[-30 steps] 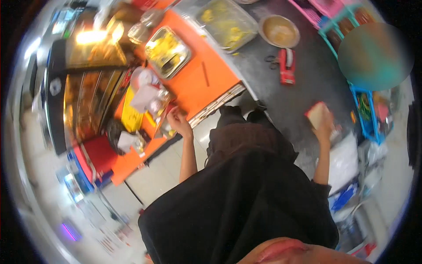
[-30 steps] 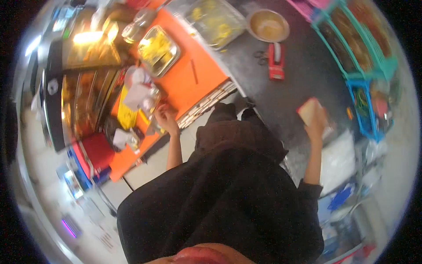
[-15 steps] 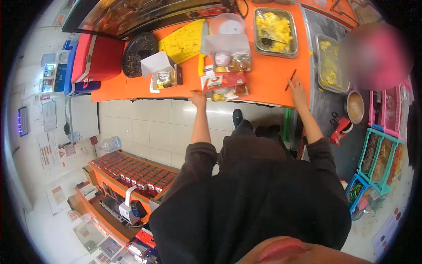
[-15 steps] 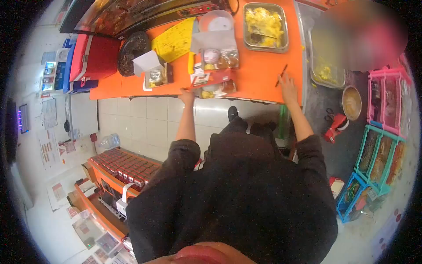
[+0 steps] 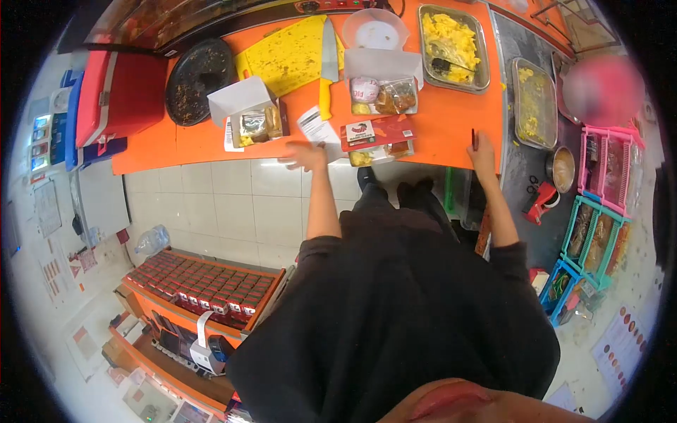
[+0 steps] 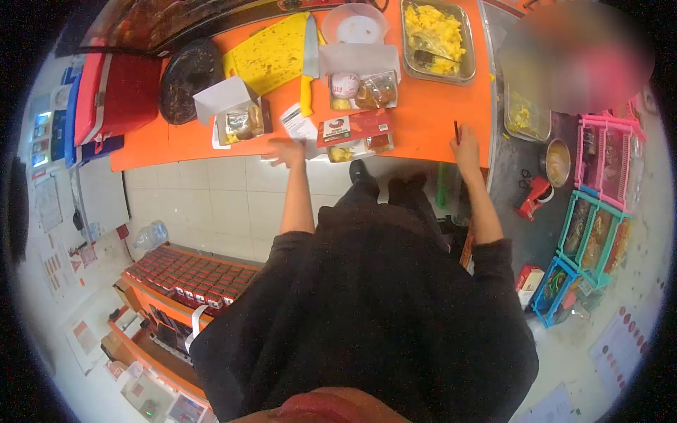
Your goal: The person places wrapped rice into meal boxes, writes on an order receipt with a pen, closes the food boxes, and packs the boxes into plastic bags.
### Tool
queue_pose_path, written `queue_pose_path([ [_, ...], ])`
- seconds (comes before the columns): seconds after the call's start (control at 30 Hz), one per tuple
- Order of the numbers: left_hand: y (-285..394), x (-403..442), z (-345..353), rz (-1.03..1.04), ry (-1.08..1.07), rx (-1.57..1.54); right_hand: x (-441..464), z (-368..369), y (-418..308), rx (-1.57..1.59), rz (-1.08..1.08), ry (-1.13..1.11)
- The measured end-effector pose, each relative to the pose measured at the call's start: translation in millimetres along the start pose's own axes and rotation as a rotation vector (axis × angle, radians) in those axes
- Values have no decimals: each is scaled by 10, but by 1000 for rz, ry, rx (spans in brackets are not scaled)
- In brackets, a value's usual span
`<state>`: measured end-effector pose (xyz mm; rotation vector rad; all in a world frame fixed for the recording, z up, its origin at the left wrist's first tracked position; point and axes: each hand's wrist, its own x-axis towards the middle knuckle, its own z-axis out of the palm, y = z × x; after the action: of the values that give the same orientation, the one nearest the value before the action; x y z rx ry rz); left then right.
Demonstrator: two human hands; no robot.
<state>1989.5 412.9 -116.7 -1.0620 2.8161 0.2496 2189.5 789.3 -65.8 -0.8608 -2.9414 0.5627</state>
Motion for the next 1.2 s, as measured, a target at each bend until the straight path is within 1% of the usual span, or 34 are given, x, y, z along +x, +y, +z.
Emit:
queue_pose_path([
  [0.03, -75, 44, 45, -82, 30, -7, -90, -33, 30, 219, 27, -8],
  [0.07, -315, 196, 212, -14, -86, -325, -185, -22, 88, 214, 35, -5],
  [0.1, -519, 274, 259, 52, -204, -639, -311, 36, 172, 279, -50, 59],
  [0.13, -655, 233, 129, 62, -252, -650, -467, 45, 250, 345, -133, 122],
  [0.17, -813, 134, -36, 58, -358, -703, -629, -17, 292, 342, -125, 120],
  [0.2, -971, 31, -211, 48, -465, -751, -764, -88, 297, 756, 182, 53],
  [0.23, -1025, -170, -504, 57, -621, -894, -840, -174, 300, 1166, 496, -13],
  [0.27, -1068, -377, -812, 45, -785, -1024, -902, -309, 340, 1169, 495, -1],
  [0.3, -934, -661, -1274, 52, -944, -1203, -972, -490, 374, 1366, 598, -28],
  [0.33, -821, -859, -1467, 55, -954, -1189, -1005, -650, 404, 1563, 709, -58],
  [0.37, -741, -1069, -1599, 184, -1061, -1117, -988, -792, 424, 1626, 730, -76],
  [0.4, -640, -1300, -1688, 306, -1165, -1043, -965, -864, 539, 1621, 755, -76],
  [0.47, -58, -1815, -1585, 560, -1348, -889, -819, -893, 804, 1915, 629, -152],
  [0.5, 294, -2127, -1446, 611, -1411, -933, -716, -818, 956, 2093, 528, -187],
  [0.53, 597, -2379, -1121, 760, -1388, -924, -609, -733, 1113, 2267, 418, -215],
  [0.6, 1124, -2701, -203, 1228, -1142, -913, -281, -724, 1087, 2373, 467, -120],
  [0.63, 1307, -2800, 176, 1156, -1138, -872, -58, -919, 742, 2239, 702, 73],
  [0.67, 1504, -2782, 522, 1345, -994, -714, 156, -1067, 523, 2076, 918, 251],
  [0.7, 1625, -2757, 761, 1518, -836, -548, 218, -860, 740, 2067, 931, 259],
  [0.73, 1646, -2793, 782, 1514, -854, -543, 246, -506, 991, 2080, 605, 109],
  [0.77, 1685, -2838, 715, 1506, -543, -483, 284, -283, 1179, 2057, 281, -44],
  [0.8, 1739, -2871, 699, 1470, -231, -415, 372, -182, 1167, 2054, 295, -55],
  [0.83, 1774, -2887, 762, 1453, -240, -406, 463, -42, 1005, 1857, 364, 122],
  [0.87, 1779, -2905, 840, 1455, -232, -319, 524, 80, 874, 1646, 424, 280],
  [0.9, 1784, -2917, 909, 1456, -223, -232, 581, 173, 814, 1640, 440, 254],
  [0.97, 1825, -2893, 955, 1453, -207, -169, 693, 337, 729, 1392, 270, 245],
  [1.0, 1799, -2900, 947, 1462, -184, -113, 711, 420, 746, 1391, 287, 213],
  [1.07, 1784, -2912, 927, 1442, -205, -93, 787, 574, 774, 1132, 251, 284],
  [1.13, 1818, -2919, 952, 1441, -223, -88, 824, 637, 769, 1149, 249, 291],
  [1.2, 1809, -2912, 952, 1431, -262, -57, 834, 672, 767, 990, 164, 311],
])
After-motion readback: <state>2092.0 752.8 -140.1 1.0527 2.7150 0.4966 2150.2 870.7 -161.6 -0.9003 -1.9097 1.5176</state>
